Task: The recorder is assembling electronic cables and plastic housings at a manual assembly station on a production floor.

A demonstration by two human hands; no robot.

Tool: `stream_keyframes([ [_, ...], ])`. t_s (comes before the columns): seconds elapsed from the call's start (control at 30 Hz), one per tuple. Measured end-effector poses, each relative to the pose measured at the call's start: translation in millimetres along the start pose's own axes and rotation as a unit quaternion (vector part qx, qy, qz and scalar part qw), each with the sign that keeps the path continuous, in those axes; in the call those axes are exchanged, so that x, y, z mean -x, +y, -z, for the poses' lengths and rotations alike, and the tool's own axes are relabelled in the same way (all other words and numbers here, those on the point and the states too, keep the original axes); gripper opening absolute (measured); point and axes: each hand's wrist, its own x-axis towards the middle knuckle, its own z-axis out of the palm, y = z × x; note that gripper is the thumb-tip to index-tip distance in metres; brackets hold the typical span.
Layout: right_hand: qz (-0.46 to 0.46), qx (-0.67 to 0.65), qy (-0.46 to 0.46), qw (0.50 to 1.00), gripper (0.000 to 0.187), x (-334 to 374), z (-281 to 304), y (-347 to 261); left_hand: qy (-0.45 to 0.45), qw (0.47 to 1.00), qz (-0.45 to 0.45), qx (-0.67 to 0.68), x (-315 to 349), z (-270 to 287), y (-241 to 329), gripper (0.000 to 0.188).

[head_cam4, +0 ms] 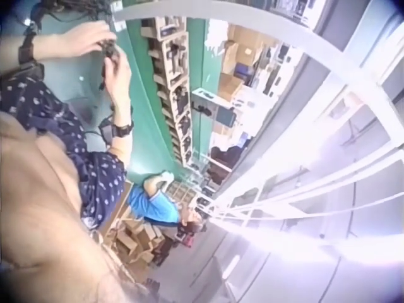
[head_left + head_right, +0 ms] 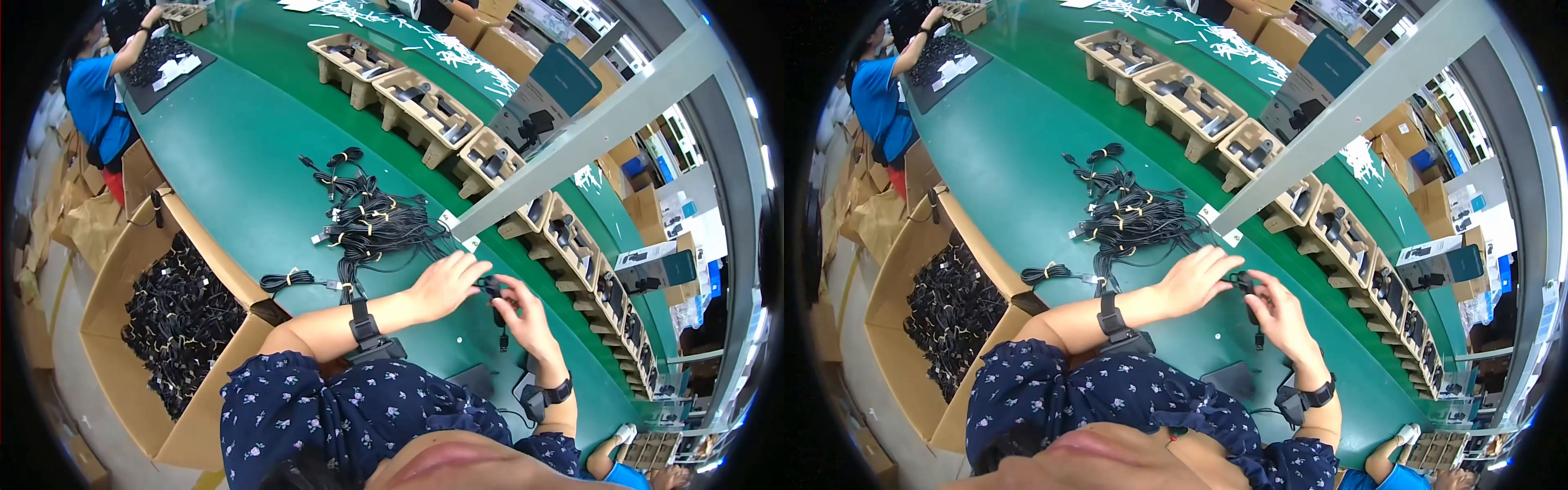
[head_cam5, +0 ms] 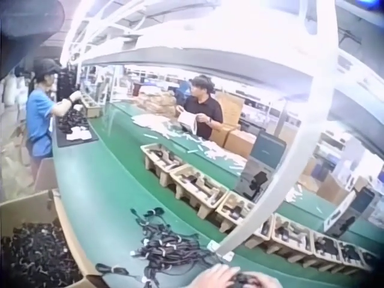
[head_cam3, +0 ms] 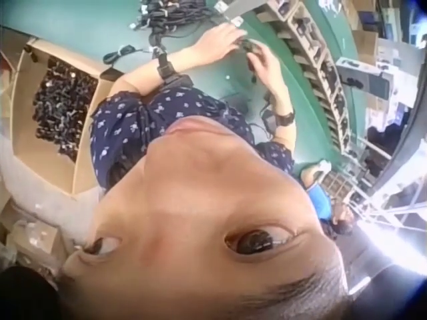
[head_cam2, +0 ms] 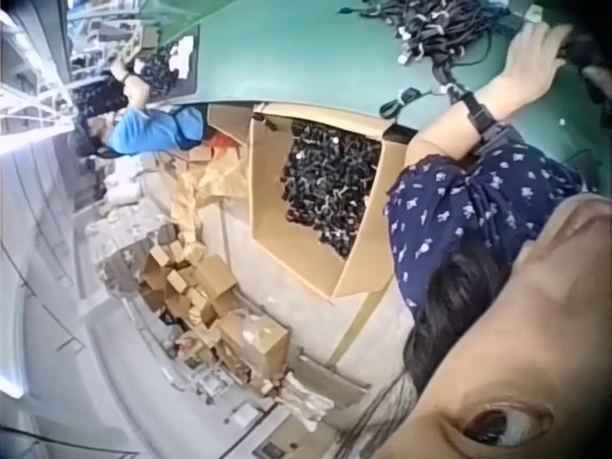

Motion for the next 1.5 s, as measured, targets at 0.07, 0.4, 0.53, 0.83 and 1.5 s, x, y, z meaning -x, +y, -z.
stream_keyframes([
  [0.07,0.009,-0.073,0.029,0.997,0.039,4.6,6.7,-5.2,-0.002,1.0,0.021,-0.013,4.0,-3.5,-13.6,0.031],
  [0.4,0.01,-0.288,0.138,0.948,0.044,7.9,-23.8,-9.8,-0.176,0.678,0.277,0.658,15.5,-15.6,19.6,0.041],
  [0.53,0.165,0.174,0.266,0.934,0.055,3.3,-28.4,-22.3,-0.261,0.593,0.336,0.684,24.3,-19.4,10.3,0.041],
  [0.83,0.151,0.386,-0.037,0.909,0.054,33.2,-28.7,-17.8,-0.451,0.556,0.387,0.581,19.0,-5.2,6.5,0.038],
  [1.5,-0.231,0.328,0.483,0.778,0.025,65.3,163.8,174.2,-0.088,0.932,0.053,-0.348,-15.4,107.1,-13.2,0.059],
])
